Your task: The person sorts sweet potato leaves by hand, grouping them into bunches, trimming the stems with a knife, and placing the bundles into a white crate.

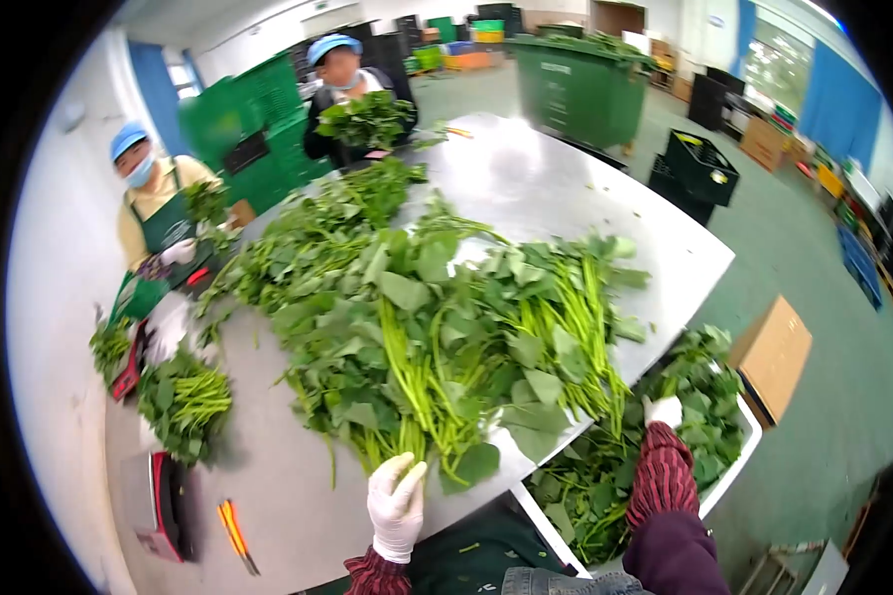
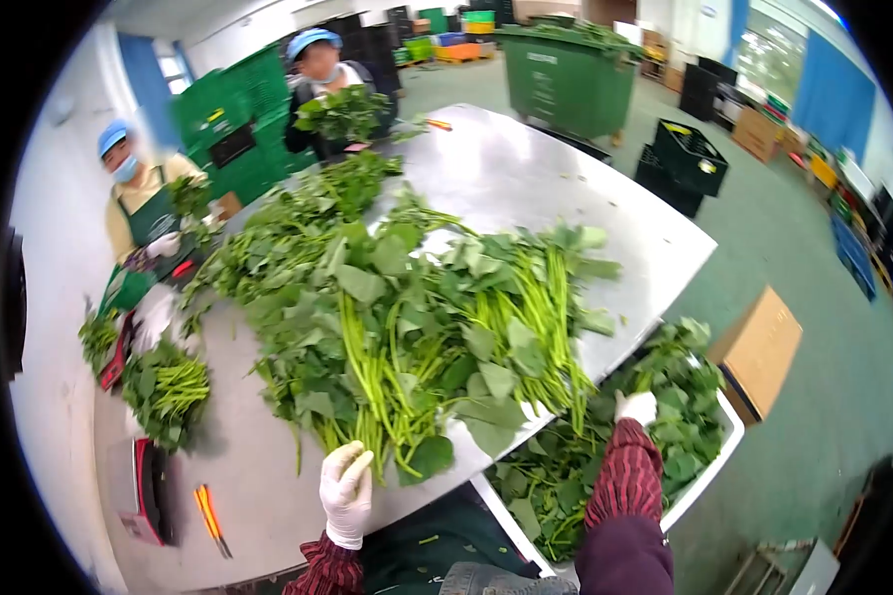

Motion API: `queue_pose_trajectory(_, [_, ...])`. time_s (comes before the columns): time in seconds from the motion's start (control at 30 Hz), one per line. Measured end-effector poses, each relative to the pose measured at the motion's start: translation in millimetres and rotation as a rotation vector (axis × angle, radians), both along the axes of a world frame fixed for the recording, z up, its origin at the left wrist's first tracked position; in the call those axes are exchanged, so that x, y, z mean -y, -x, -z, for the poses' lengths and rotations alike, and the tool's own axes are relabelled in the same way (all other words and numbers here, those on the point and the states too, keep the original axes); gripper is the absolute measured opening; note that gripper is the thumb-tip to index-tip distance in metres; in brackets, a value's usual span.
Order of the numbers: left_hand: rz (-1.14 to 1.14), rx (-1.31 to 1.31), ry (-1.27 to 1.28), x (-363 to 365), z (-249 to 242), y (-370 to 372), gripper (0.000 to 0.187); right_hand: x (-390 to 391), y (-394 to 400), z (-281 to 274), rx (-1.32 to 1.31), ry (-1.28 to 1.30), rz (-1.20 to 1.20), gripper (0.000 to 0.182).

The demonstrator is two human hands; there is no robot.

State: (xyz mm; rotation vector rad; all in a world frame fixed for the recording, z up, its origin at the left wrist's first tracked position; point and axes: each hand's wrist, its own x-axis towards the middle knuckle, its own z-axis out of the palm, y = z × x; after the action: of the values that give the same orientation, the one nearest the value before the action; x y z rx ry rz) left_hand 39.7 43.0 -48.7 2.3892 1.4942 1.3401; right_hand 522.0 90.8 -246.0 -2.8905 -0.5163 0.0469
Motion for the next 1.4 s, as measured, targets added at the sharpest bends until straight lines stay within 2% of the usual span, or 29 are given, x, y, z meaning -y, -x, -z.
queue_pose_trajectory(0.07, [-0.035,0.036,0.005,5,4,5,0.035,-6,-42,67,0.07,0.249,-0.187,0.036])
queue_pose_trajectory(0.13, [-0.052,0.097,0.059,12,7,11,0.031,-8,-42,43,-0.099,0.354,-0.192,0.02])
queue_pose_trajectory(0.17, [-0.061,0.096,0.084,16,11,14,0.026,-8,-56,68,-0.007,0.372,-0.247,0.017])
queue_pose_trajectory(0.2, [-0.067,0.101,0.088,19,15,16,0.024,-3,-49,49,-0.034,0.262,-0.258,0.018])
queue_pose_trajectory(0.27, [-0.062,0.11,0.11,24,18,18,0.023,6,-55,53,-0.05,-0.12,-0.082,0.021])
queue_pose_trajectory(0.4, [-0.061,0.135,0.109,30,16,19,0.021,29,-34,-13,-0.035,-0.499,0.016,0.023])
queue_pose_trajectory(0.43, [-0.049,0.147,0.104,30,15,20,0.021,38,-23,-41,-0.058,-0.606,-0.059,0.025])
queue_pose_trajectory(0.5, [-0.022,0.167,0.091,30,15,19,0.02,46,-23,-62,-0.009,-0.795,-0.185,0.03])
queue_pose_trajectory(0.53, [-0.018,0.173,0.09,31,16,18,0.02,49,-3,-99,-0.009,-0.933,-0.267,0.033])
queue_pose_trajectory(0.63, [0.022,0.191,0.088,33,16,15,0.019,45,46,-189,-0.064,-1.059,-0.51,0.027])
queue_pose_trajectory(0.67, [0.038,0.184,0.095,34,15,14,0.019,41,71,-219,-0.168,-1.2,-0.609,0.026])
queue_pose_trajectory(0.73, [0.055,0.186,0.099,35,13,13,0.019,32,103,-259,-0.272,-1.08,-0.739,0.03])
queue_pose_trajectory(0.8, [0.076,0.178,0.109,38,13,14,0.019,19,147,-293,-0.675,-1.079,-0.815,0.037])
queue_pose_trajectory(0.83, [0.08,0.182,0.114,39,11,16,0.019,-4,150,-273,-0.755,-1.125,-0.91,0.037])
queue_pose_trajectory(0.87, [0.077,0.162,0.137,40,9,18,0.02,-15,173,-285,-0.764,-0.954,-0.924,0.035])
queue_pose_trajectory(0.9, [0.083,0.142,0.166,41,7,19,0.021,-37,173,-273,-0.704,-0.636,-0.997,0.038])
queue_pose_trajectory(0.93, [0.096,0.142,0.179,42,6,21,0.021,-52,178,-259,-0.354,-0.494,-1.001,0.042])
queue_pose_trajectory(0.97, [0.1,0.12,0.174,42,3,24,0.021,-70,153,-204,0.622,-0.539,-1.303,0.037])
queue_pose_trajectory(1.0, [0.108,0.1,0.17,43,1,26,0.02,-68,171,-216,0.478,-0.83,-1.016,0.033])
queue_pose_trajectory(1.07, [0.121,0.019,0.149,43,2,35,0.019,-51,172,-229,0.239,-0.844,-0.883,0.033])
queue_pose_trajectory(1.13, [0.114,-0.032,0.156,42,5,40,0.019,-32,169,-227,0.25,-0.824,-0.835,0.032])
queue_pose_trajectory(1.2, [0.165,-0.061,0.156,39,9,41,0.021,-14,178,-229,0.261,-0.841,-0.859,0.031])
queue_pose_trajectory(1.27, [0.228,-0.077,0.156,36,9,32,0.024,-3,195,-229,0.161,-0.965,-0.92,0.029])
queue_pose_trajectory(1.33, [0.281,-0.094,0.152,30,4,20,0.028,1,213,-222,0.075,-0.864,-1.014,0.031])
queue_pose_trajectory(1.4, [0.288,-0.097,0.039,24,-8,-3,0.03,-7,233,-206,-0.012,-0.741,-1.132,0.036])
